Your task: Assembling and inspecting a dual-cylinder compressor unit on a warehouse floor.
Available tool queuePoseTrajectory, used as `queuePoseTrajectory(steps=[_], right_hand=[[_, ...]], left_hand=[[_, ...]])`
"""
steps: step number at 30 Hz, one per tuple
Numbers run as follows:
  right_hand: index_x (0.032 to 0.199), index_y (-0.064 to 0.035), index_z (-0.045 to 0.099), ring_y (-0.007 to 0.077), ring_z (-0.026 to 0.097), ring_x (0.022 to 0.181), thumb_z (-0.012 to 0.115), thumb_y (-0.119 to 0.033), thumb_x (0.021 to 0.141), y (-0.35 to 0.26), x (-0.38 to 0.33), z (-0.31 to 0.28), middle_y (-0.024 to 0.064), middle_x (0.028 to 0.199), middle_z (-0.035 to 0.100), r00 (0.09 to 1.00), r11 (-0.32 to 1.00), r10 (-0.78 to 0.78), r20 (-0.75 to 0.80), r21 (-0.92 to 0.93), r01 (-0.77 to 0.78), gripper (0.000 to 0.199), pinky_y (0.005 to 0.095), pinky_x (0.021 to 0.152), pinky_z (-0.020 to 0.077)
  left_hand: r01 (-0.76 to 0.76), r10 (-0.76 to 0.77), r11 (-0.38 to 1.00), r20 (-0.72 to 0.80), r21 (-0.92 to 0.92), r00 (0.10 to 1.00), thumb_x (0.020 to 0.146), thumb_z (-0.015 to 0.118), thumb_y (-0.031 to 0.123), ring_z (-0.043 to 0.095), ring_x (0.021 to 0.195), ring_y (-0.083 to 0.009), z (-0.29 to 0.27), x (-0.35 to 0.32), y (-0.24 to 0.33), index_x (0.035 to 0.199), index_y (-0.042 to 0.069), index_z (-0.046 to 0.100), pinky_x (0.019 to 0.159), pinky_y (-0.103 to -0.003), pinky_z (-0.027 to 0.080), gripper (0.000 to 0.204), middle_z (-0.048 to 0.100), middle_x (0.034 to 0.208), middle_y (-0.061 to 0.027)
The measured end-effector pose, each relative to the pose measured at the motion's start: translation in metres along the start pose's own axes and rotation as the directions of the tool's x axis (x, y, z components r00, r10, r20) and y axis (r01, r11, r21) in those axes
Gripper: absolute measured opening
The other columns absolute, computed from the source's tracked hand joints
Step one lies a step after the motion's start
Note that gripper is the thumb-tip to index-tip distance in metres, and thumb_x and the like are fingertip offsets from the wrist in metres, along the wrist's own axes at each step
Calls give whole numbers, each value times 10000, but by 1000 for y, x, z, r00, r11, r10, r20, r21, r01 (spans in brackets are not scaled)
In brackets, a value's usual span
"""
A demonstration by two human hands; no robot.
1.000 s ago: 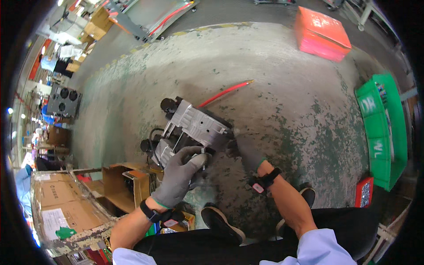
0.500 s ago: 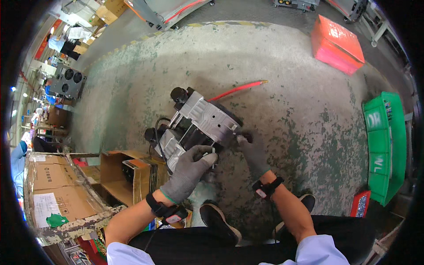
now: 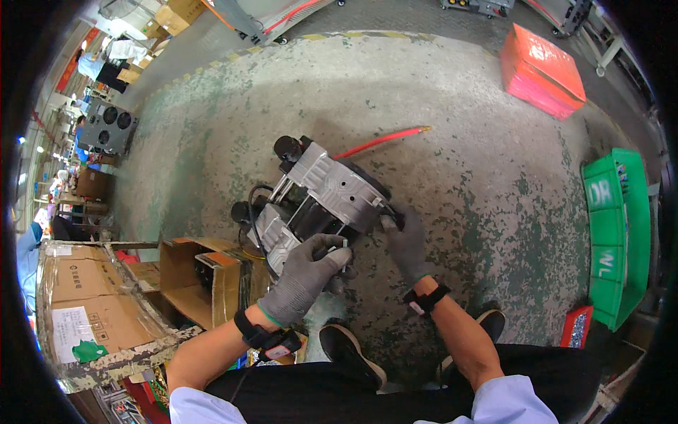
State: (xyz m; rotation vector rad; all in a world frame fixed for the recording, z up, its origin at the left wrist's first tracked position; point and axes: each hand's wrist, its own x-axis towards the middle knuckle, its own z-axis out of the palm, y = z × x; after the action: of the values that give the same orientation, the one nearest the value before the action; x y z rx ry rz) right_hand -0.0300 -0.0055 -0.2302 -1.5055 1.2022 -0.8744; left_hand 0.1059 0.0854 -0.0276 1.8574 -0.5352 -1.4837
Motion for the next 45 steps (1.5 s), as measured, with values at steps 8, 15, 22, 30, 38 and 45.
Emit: queuePoseTrajectory(steps=[8, 15, 22, 30, 38, 45], right_hand=[[1156, 12, 563, 256, 667, 700, 522, -393, 965, -29, 5, -9, 173, 1010, 651, 866, 701, 359, 348, 513, -496, 449, 370, 601, 545], [1154, 19, 574, 223, 665, 645, 493, -394, 979, -26, 18, -24, 135, 887, 667, 759, 594, 436, 484, 479, -647, 455, 348, 550, 547], [1169, -39, 548, 227, 646, 657, 408, -470, 981, -3, 20, -23, 122, 893, 669, 692, 601, 399, 601, 400, -693, 491, 349, 560, 514], [1142, -57, 521, 224, 638, 652, 349, -557, 967, 1, 16, 0, 89, 830, 640, 876, 839, 344, 338, 308, -449, 558, 365, 560, 508], [1184, -3, 537, 265, 628, 891, 551, -353, 923, -11, 18, -10, 142, 1015, 644, 718, 645, 500, 484, 345, -682, 436, 406, 774, 497], [1074, 18, 584, 225, 625, 761, 556, -347, 925, -5, 17, -11, 109, 814, 642, 873, 845, 422, 245, 242, -476, 395, 360, 710, 485]], left_hand=[[4, -4, 1000, 9, 25, 1000, 912, 611, 244, 576, 691, -83, 1, 4, -4, 1208, -3, 524, 546, -234, 501, 395, 596, 930, -38], [-21, 21, 1000, 43, 9, 999, 911, 618, 244, 597, 679, -96, 6, 13, -11, 1215, 0, 515, 531, -228, 487, 404, 605, 934, -44], [-9, 9, 999, 24, 40, 1000, 907, 626, 240, 589, 689, -88, 8, 9, -6, 1205, 18, 533, 544, -224, 468, 384, 604, 941, -37], [-39, 39, 999, -4, 37, 999, 903, 627, 237, 588, 791, -71, 5, 5, -3, 1180, -4, 538, 645, -245, 500, 378, 625, 936, -35], [-14, 14, 1000, 21, 10, 1000, 899, 627, 207, 592, 794, -84, 3, 0, -3, 1187, -2, 530, 630, -250, 514, 369, 623, 947, -32], [-77, 76, 994, 8, 84, 997, 904, 620, 190, 601, 798, -92, 9, 7, -4, 1214, -5, 529, 628, -255, 522, 378, 627, 957, -46]])
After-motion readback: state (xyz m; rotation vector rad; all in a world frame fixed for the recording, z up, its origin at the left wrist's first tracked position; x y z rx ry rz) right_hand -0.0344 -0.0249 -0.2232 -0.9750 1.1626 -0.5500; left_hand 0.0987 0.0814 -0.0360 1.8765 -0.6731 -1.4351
